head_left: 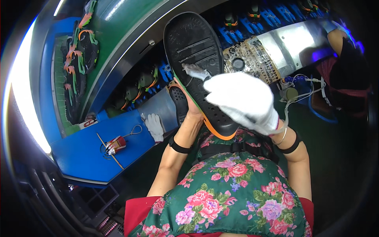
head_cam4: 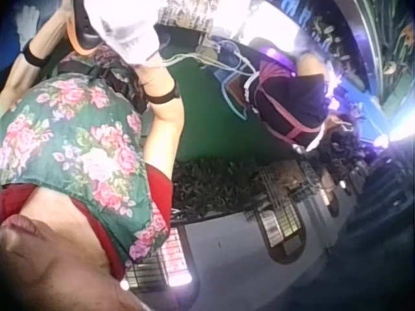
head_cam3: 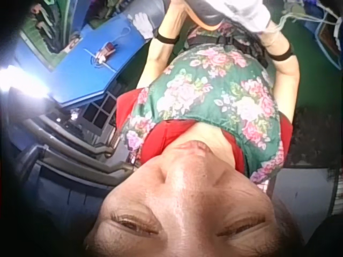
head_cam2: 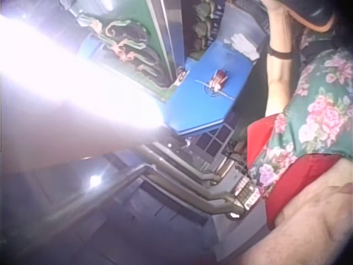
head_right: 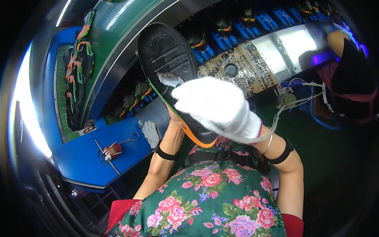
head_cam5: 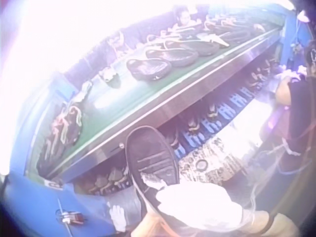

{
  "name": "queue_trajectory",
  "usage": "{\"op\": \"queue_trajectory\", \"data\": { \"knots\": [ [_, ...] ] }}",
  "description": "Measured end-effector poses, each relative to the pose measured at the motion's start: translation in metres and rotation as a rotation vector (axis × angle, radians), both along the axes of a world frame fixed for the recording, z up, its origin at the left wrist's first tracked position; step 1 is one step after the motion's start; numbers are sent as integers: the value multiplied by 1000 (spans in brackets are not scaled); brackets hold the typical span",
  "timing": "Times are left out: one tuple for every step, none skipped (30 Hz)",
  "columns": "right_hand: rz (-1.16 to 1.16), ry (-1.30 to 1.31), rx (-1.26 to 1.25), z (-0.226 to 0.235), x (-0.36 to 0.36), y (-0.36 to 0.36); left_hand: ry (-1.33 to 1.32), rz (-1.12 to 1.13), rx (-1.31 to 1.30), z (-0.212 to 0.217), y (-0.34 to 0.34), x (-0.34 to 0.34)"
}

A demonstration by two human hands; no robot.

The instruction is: Applying glue to the bottom of shoe soles using a brush.

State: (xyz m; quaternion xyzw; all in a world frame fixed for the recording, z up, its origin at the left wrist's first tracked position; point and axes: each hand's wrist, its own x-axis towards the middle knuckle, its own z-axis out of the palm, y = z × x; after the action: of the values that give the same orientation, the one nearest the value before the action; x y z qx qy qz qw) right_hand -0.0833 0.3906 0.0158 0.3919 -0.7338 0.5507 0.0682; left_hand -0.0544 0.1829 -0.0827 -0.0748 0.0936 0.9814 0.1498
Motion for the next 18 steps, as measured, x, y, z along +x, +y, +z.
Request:
{"op": "queue_trajectory", "data": {
  "knots": [
    [45, -7, -11, -6, 4, -2, -121, -102, 151, 8, 2, 1],
    [95, -12, -25, -12, 11, -10, -239, -199, 300, 12, 1, 3],
    [105, -151, -129, -14, 17, -16, 102, -223, -179, -2, 5, -3],
    [110, -150, -131, -13, 19, -11, 6, -238, -87, -3, 2, -2],
    [116, -103, -95, -3, 16, -3, 113, -252, -106, -1, 1, -7],
    [121, -56, -59, 2, 15, 1, 221, -266, -125, 0, 0, -13],
    [56, -151, -107, -9, 18, -4, 157, -180, -182, 5, 1, -8],
    [2, -76, -72, -4, 9, 1, 90, -101, -235, 28, 12, -8],
    [-18, -33, -28, -4, 11, 1, -20, -62, -295, 34, 11, -8],
    [-38, 10, 16, -5, 14, -1, -24, -60, -296, 30, 7, -8],
    [-8, -69, -31, -10, 21, -8, 45, -143, -240, 28, 5, -11],
    [21, -147, -80, -15, 28, -14, 114, -226, -182, 26, 3, -13],
    [4, -2, -42, -16, 30, -11, 84, -254, -161, 27, 1, -13],
    [8, -5, -46, -13, 29, -8, 81, -251, -165, 23, -3, -15],
    [41, -57, -58, -7, 26, -3, 180, -246, -162, 17, -7, -18],
    [75, -108, -71, -3, 25, -2, 279, -240, -160, 14, -11, -19],
    [70, -110, -72, -5, 25, -2, 277, -245, -160, 15, -10, -20],
    [51, -59, -41, -6, 25, -1, 248, -204, -178, 16, -9, -21]
  ]
}}
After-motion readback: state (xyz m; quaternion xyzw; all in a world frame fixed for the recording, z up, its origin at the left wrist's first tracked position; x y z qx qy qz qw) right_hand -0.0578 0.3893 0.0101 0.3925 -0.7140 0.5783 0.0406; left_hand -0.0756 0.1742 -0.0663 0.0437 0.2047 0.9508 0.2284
